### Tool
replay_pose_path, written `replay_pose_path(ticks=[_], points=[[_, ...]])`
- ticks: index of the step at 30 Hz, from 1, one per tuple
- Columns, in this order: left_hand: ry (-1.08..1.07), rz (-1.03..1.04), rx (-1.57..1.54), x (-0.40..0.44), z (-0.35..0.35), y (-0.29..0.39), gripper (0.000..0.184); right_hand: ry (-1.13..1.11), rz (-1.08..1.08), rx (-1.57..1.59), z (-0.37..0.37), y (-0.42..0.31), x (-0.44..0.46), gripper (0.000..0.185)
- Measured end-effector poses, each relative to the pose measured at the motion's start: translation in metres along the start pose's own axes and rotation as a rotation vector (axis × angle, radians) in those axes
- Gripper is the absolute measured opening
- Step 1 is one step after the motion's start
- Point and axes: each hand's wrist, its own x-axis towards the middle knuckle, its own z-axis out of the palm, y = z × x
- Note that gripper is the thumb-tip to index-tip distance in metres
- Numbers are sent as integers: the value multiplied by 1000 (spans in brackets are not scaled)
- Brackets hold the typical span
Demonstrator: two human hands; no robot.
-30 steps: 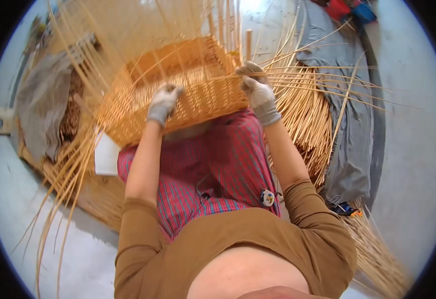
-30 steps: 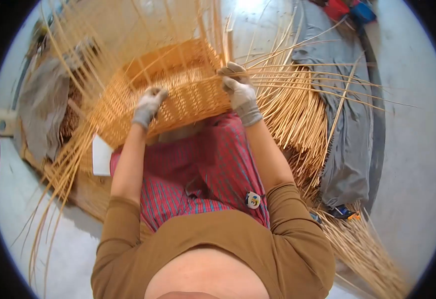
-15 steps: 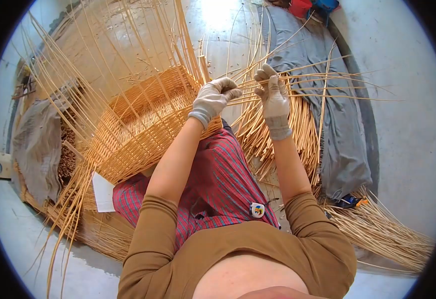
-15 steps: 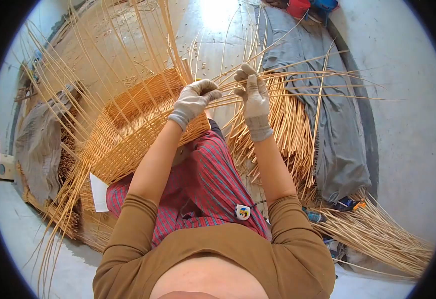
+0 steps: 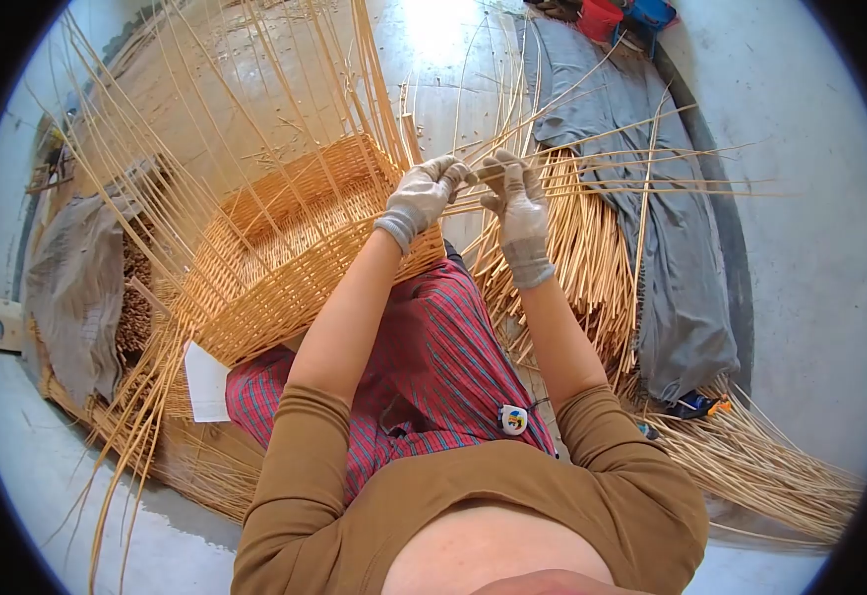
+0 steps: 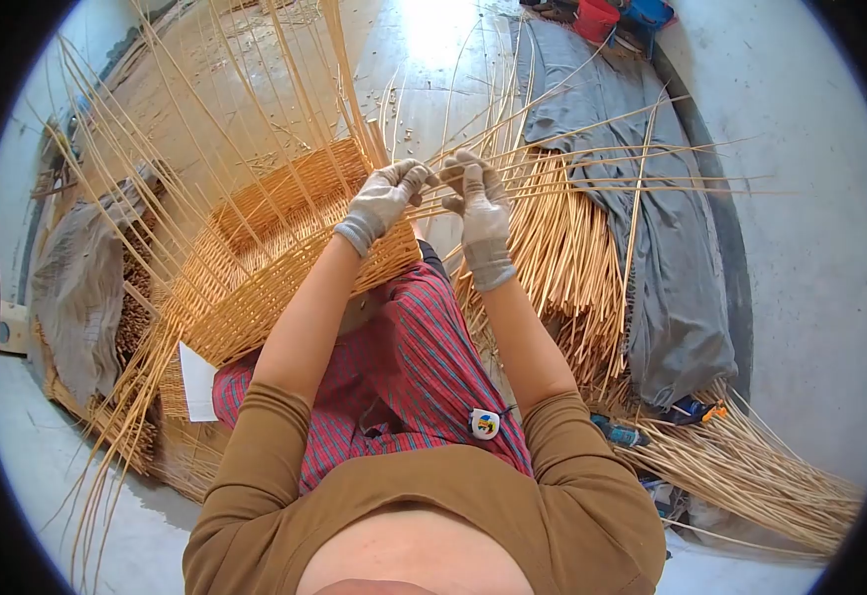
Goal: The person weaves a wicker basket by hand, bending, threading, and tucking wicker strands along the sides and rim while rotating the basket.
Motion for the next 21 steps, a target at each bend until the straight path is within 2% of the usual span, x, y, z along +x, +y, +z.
replay_pose_path(ticks=[2,3,4,6,7,8,10,12,13,14,15,16,18,20,21], points=[[-48,259,196,0,-5,-11,24,48,-21,-147,9,2,-6,29],[-27,256,118,-3,-4,-10,14,45,-5,-107,11,3,-8,26],[-20,253,115,-7,0,-11,14,40,0,-109,9,7,-8,26],[17,698,84,-21,10,-8,6,19,11,-15,0,23,0,26],[-27,665,259,-43,12,17,21,12,-61,30,1,29,6,27],[-83,717,347,-43,13,10,23,6,-45,26,-2,32,8,27],[-54,863,495,-53,10,14,29,-109,-50,124,-6,31,12,27],[5,681,20,-54,4,-15,17,-116,-46,10,-13,29,19,27],[125,737,319,-34,-30,-58,14,21,45,-97,-17,29,26,28],[246,678,423,-67,-72,-46,13,146,138,-207,-19,32,32,29],[166,317,720,-107,-118,-43,14,138,160,-235,-26,42,39,28],[243,207,823,-147,-142,-66,14,121,162,-226,-17,41,51,28],[43,76,677,-222,-152,-114,16,25,69,72,-3,46,41,26],[-651,-240,970,-238,-100,-46,19,9,108,156,8,56,38,23],[-529,-46,869,-236,-92,-56,18,-16,146,82,16,59,28,22]])
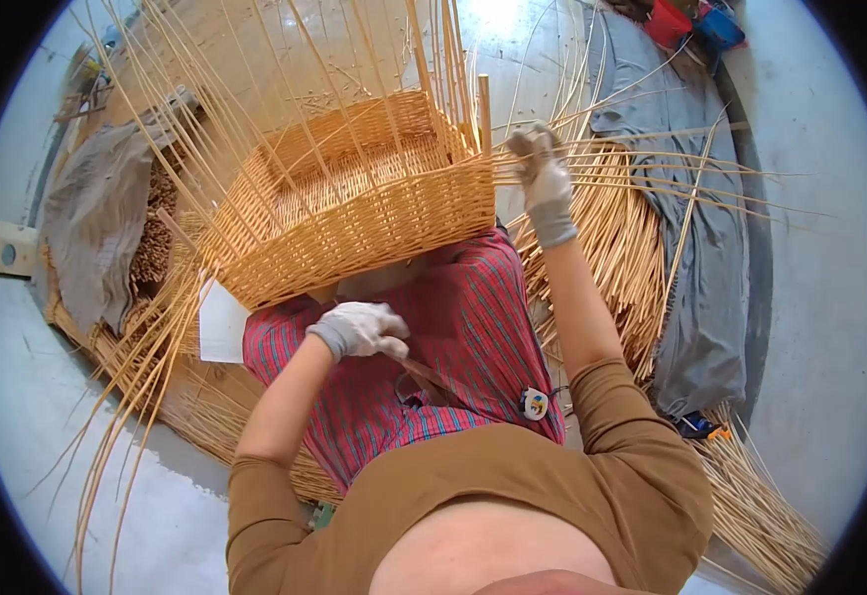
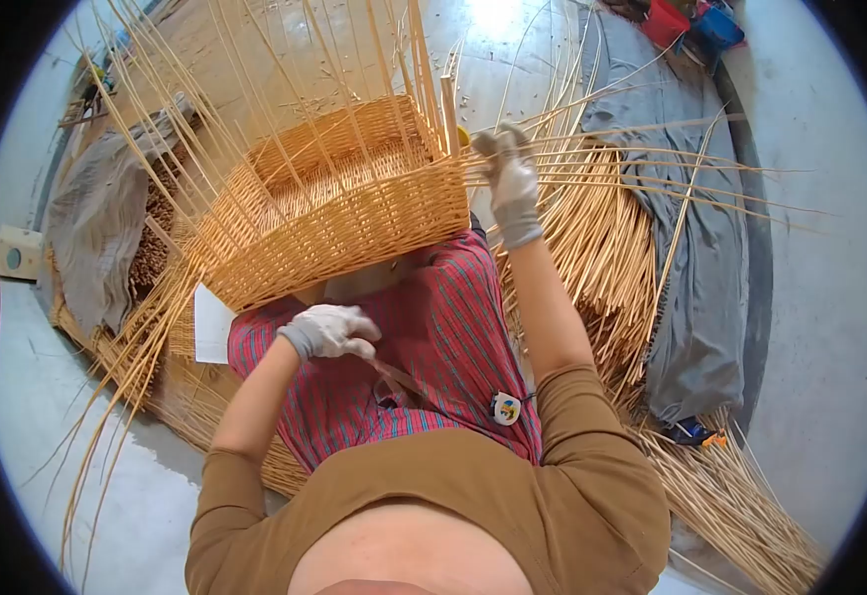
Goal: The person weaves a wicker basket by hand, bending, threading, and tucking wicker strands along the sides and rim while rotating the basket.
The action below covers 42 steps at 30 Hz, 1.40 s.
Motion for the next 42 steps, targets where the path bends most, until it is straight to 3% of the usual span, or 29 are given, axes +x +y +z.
replay_pose_path(ticks=[1,2,3,4,5,6,7,9,10,15,17,19,21,25,26,29,31,33,35,37,39,40,41,42], points=[[192,139,-72,8,1,6,19,-18,42,-81,6,5,-4,23],[441,131,-233,27,-7,5,21,-44,6,-234,-3,28,-1,24],[741,60,-260,52,-3,-11,24,-42,12,-245,-1,30,-8,24],[930,-66,-531,73,-15,-14,27,1,105,-236,1,31,-18,29],[1096,-203,-605,82,-45,6,29,39,189,-225,4,29,-23,33],[1129,-207,-795,94,-59,5,35,16,319,-326,7,27,-24,43],[1139,-195,-795,107,-68,2,35,8,307,-330,14,22,-25,43],[639,-533,-819,121,-75,-5,41,-61,442,-478,25,18,-28,47],[580,-501,-696,121,-75,-10,47,-174,490,-567,24,16,-22,43],[498,-541,-616,117,-81,-22,43,-246,432,-687,27,27,-23,45],[538,-488,-4,129,-68,-41,43,-109,614,-505,40,18,-27,46],[464,-563,1,126,-71,-32,40,-50,642,-464,45,16,-27,45],[575,-410,64,122,-62,-40,48,-106,380,-783,44,22,-26,45],[606,-440,34,119,-55,-41,59,-92,258,-609,35,44,-29,44],[608,-459,30,120,-55,-40,62,-60,199,-751,36,45,-34,45],[558,-485,-66,115,-66,-29,60,13,177,-722,41,50,-38,39],[556,-500,-210,112,-65,-30,55,47,267,-557,39,49,-38,34],[640,-370,-323,112,-63,-34,51,72,356,-383,43,55,-34,29],[630,-377,-312,112,-63,-32,50,34,335,-281,36,60,-38,21],[551,-476,-568,111,-66,-26,49,-15,398,-186,32,57,-43,18],[656,-354,-350,120,-56,-45,48,-164,-159,-875,36,63,-62,18],[723,-296,-451,123,-51,-49,45,-290,-300,-1231,34,70,-66,13],[780,-236,-552,126,-43,-53,43,-634,-447,-1358,32,73,-68,20],[816,-162,-310,130,-38,-67,43,-1075,-514,-1400,38,73,-79,24]])
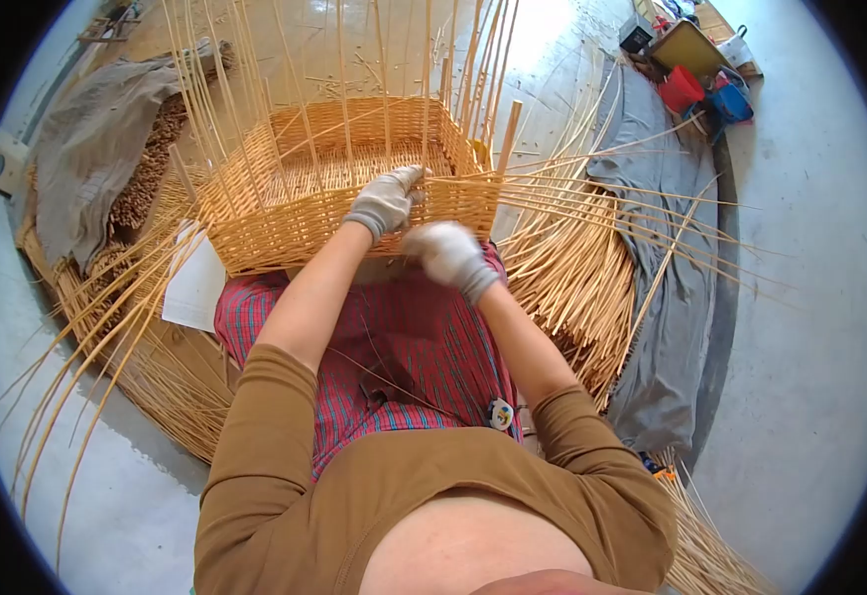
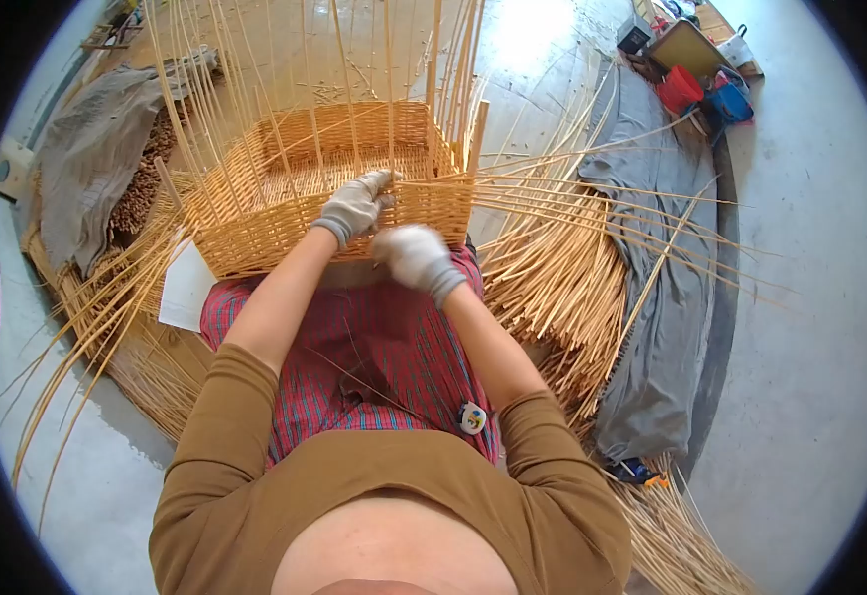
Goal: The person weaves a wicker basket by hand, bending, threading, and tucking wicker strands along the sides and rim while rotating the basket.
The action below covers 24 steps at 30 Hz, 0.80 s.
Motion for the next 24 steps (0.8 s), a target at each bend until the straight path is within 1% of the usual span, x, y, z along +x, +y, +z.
replay_pose_path(ticks=[1,2,3,5,7,8,9,10,11,12,13,15,16,17,18,19,20,21,22,23,24], points=[[-8,7,-6,-3,-5,17,43,-365,7,-22,5,-21,1,25],[-91,-165,-146,-7,-14,33,42,-264,65,73,13,-20,-9,25],[-36,-51,-116,-1,-9,17,42,-160,104,163,19,-14,-8,25],[86,172,-36,8,2,-15,41,176,134,-85,-22,-13,-2,20],[-134,-259,-131,-4,-19,35,40,615,312,-370,-57,-5,-4,23],[-189,-323,-173,-5,-22,39,47,599,377,-548,-75,0,-6,24],[-199,-313,-176,-6,-18,35,47,583,440,-730,-90,6,-8,26],[-135,-259,-158,-7,-15,31,52,591,446,-740,-94,19,-10,26],[-61,-206,-141,-6,-12,27,58,545,373,-592,-94,35,-10,26],[-39,-233,-201,-9,-9,30,67,491,291,-441,-93,46,-8,26],[-24,-234,-206,-7,-12,33,67,487,276,-443,-89,46,-1,26],[-86,-300,-65,-9,-14,36,70,321,431,-252,-61,37,11,19],[-48,-245,-184,-11,-10,32,72,283,254,131,-36,32,11,17],[-44,-252,-182,-9,-4,21,72,243,68,512,-14,26,10,15],[-24,-173,-120,-4,1,7,71,-12,161,521,-20,0,9,15],[-7,-93,-58,-5,-5,12,71,-269,252,522,-30,-24,9,16],[-64,-169,-298,-8,-10,17,65,-112,486,752,-8,-9,2,18],[-69,-167,-289,-4,-14,28,65,165,607,737,0,15,-2,19],[-148,-331,-258,5,-18,37,63,537,676,823,0,41,-4,16],[-222,-498,-227,12,-23,48,63,862,811,887,-9,58,-4,12],[-214,-500,-232,12,-30,67,61,1058,538,833,-15,80,-7,13]])
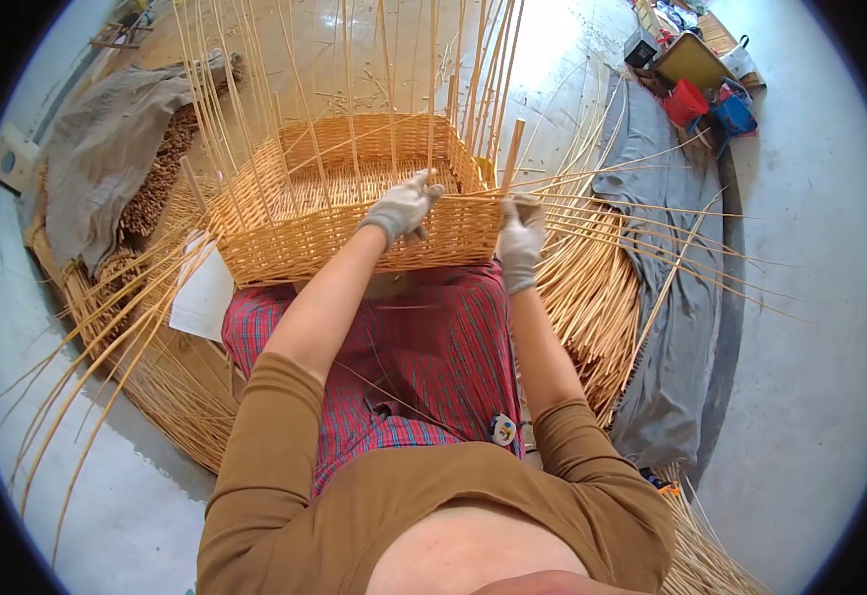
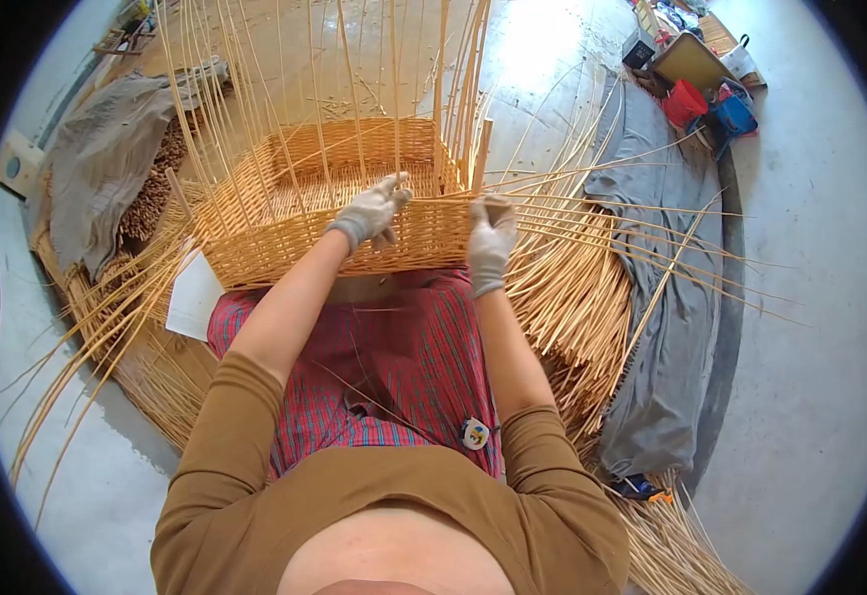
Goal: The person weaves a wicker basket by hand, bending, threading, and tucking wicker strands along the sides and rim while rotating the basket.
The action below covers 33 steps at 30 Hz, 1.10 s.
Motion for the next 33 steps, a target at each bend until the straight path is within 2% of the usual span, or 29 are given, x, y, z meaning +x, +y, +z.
replay_pose_path(ticks=[1,2,3,4,6,7,9,10,11,12,13,14,15,16,17,19,20,21,22,23,24,25,27,28,29,30,31,32,33], points=[[-4,-7,6,8,4,-5,61,-54,50,-102,8,-43,0,11],[-41,-14,-8,24,9,-11,53,-121,211,-97,12,-42,15,15],[-79,-16,-24,36,13,-11,47,-175,81,-84,29,-51,21,27],[6,-25,60,31,13,1,42,-235,-53,-69,53,-63,30,38],[114,-13,141,60,22,-17,46,-443,-660,-561,92,-65,66,56],[165,5,150,76,25,-31,52,-449,-658,-548,109,-70,71,56],[221,20,164,100,26,-48,58,-364,-440,-392,123,-84,73,55],[168,2,79,106,23,-48,45,-316,-346,-319,120,-87,74,54],[107,-21,-13,109,27,-52,31,-254,-291,-338,83,-87,60,52],[1,-147,59,60,11,-9,28,-195,-234,-354,46,-83,46,50],[-11,-150,41,58,16,-9,28,-124,-217,-432,12,-64,32,49],[5,-87,-37,62,15,-6,26,-137,-230,-445,-3,-44,24,49],[4,-39,-108,62,21,-11,24,-181,-124,-441,-15,-36,4,52],[-13,-88,-279,64,26,-14,23,-199,-52,-446,-23,-29,-6,54],[-37,-87,-334,64,29,-20,34,-217,21,-452,-30,-21,-16,57],[108,21,-429,43,35,-18,49,-455,-321,-815,23,-55,4,75],[188,171,-503,33,41,-24,54,-562,-586,-894,28,-24,20,91],[282,317,-566,18,44,-42,59,-599,-382,-1157,31,-32,25,90],[323,375,-478,-17,27,-51,55,-637,-165,-1404,31,-37,32,90],[368,431,-389,-53,10,-59,52,-686,-75,-1441,33,-34,46,88],[459,432,-302,-69,-9,-100,43,-736,47,-1490,34,-37,52,88],[528,435,-211,-86,-30,-147,35,-688,58,-1278,32,-38,50,94],[838,196,-450,-132,-78,-199,18,-452,-497,-961,35,-25,21,89],[946,13,-606,-147,-105,-213,14,-458,-476,-955,53,-21,-2,89],[1044,-173,-762,-153,-126,-225,12,-318,-436,-823,76,-13,-30,84],[1036,-184,-755,-148,-138,-235,12,-177,-401,-695,98,-6,-57,79],[1135,58,-662,-154,-138,-234,15,-275,-248,-422,108,-4,-91,72],[1211,295,-574,-151,-147,-242,17,-475,-203,-497,124,4,-122,58],[1202,300,-572,-153,-159,-239,17,-825,84,-470,150,-14,-149,40]])
